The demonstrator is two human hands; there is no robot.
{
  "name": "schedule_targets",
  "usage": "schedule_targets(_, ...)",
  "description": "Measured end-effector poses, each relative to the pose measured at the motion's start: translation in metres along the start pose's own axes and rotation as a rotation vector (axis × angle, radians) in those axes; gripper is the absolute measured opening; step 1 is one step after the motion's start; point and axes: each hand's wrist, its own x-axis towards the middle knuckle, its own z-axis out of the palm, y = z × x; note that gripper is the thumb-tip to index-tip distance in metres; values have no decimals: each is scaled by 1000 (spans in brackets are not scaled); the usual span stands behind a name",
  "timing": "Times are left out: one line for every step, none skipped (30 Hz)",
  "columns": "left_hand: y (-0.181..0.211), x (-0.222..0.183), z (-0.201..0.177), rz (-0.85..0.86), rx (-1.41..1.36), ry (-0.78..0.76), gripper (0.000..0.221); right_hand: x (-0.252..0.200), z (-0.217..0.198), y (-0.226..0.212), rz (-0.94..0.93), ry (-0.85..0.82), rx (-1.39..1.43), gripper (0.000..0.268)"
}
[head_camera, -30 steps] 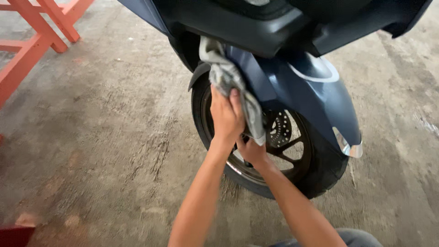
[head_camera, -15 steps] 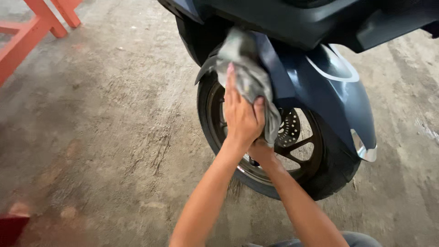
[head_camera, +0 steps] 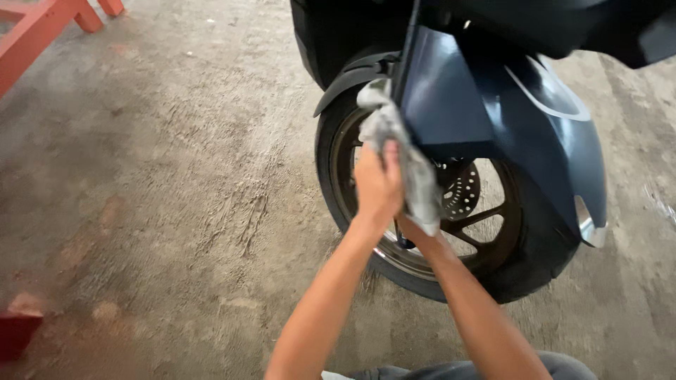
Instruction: The person cleans the front wheel and fender of a dark blue scooter. They use a cloth to wipe the tire and rim, then spray a cleaning solution from a black bottle onto the fender and wipe it down. The person repeats this process, focusing on the wheel spokes and the area under the fender.
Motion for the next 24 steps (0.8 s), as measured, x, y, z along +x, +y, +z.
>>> schedule_targets(6, 0, -2, 138, -25, -8, 25, 2, 1, 0, 19, -5, 14, 50)
schedule_targets(9, -2, -4, 304, 116, 31, 25, 2, 1, 1, 35, 2, 17, 48)
schedule_targets(10, -7, -8, 470, 257, 71, 25, 2, 1, 3, 55, -4, 15, 47)
schedule_targets(6, -12, -12, 635, 397, 108, 25, 0, 1, 3, 84, -7, 16, 46)
schedule_targets(-4, -17, -16, 586, 352, 70, 26, -3, 3, 4, 107, -10, 17, 45)
schedule_targets(-18, -22, -19, 531, 309, 29, 28, -9, 3, 5, 136, -15, 20, 44)
schedule_targets(-33, -29, -18, 477, 266, -12, 30, -14, 4, 5, 157, -17, 16, 43)
schedule_targets(-48, -33, -15, 347, 220, -45, 27, -17, 4, 5, 182, -17, 21, 42)
schedule_targets(-62, -37, -13, 218, 173, -79, 25, -20, 4, 5, 196, -6, 26, 41)
schedule_targets(-74, -43, -13, 81, 133, -113, 23, -22, 3, 5, 213, -9, 33, 40)
schedule_targets(-83, -48, -13, 2, 94, -117, 25, -25, 1, 4, 229, -9, 41, 39)
schedule_targets(-89, -45, -8, -63, 50, -118, 27, -23, 1, 5, 225, -2, 46, 38)
schedule_targets(-93, -39, -3, -128, 5, -119, 29, -20, 1, 5, 224, 3, 49, 38)
schedule_targets(-96, -34, -1, -67, -121, -119, 29, -21, 1, 4, 227, 2, 53, 37)
schedule_targets(-99, -27, 2, -5, -248, -120, 30, -21, 1, 5, 233, -2, 60, 36)
schedule_targets(-101, -17, 4, 59, -373, -123, 30, -22, 3, 4, 230, 2, 68, 35)
schedule_targets(-106, -1, 6, -114, -431, -176, 36, -18, 6, 6, 236, -2, 78, 34)
schedule_targets(-110, 11, 7, -298, -490, -235, 44, -19, 5, 9, 252, -9, 85, 34)
schedule_targets(-114, 16, 7, -481, -548, -297, 54, -19, 5, 11, 271, -25, 93, 33)
schedule_targets(-118, 15, 3, -277, -312, -306, 49, -17, 7, 13, 283, -31, 103, 33)
schedule_targets(-125, 11, -2, -71, -78, -314, 48, -15, 7, 13, 305, -43, 112, 32)
schedule_targets(-134, 2, -4, 136, 151, -325, 52, -17, 2, 12, 322, -49, 115, 32)
schedule_targets(-146, -8, -6, 274, 186, -288, 52, -17, -2, 9, 340, -51, 118, 31)
schedule_targets(-160, -19, -11, 406, 231, -243, 53, -16, -2, 3, 306, -32, 119, 31)
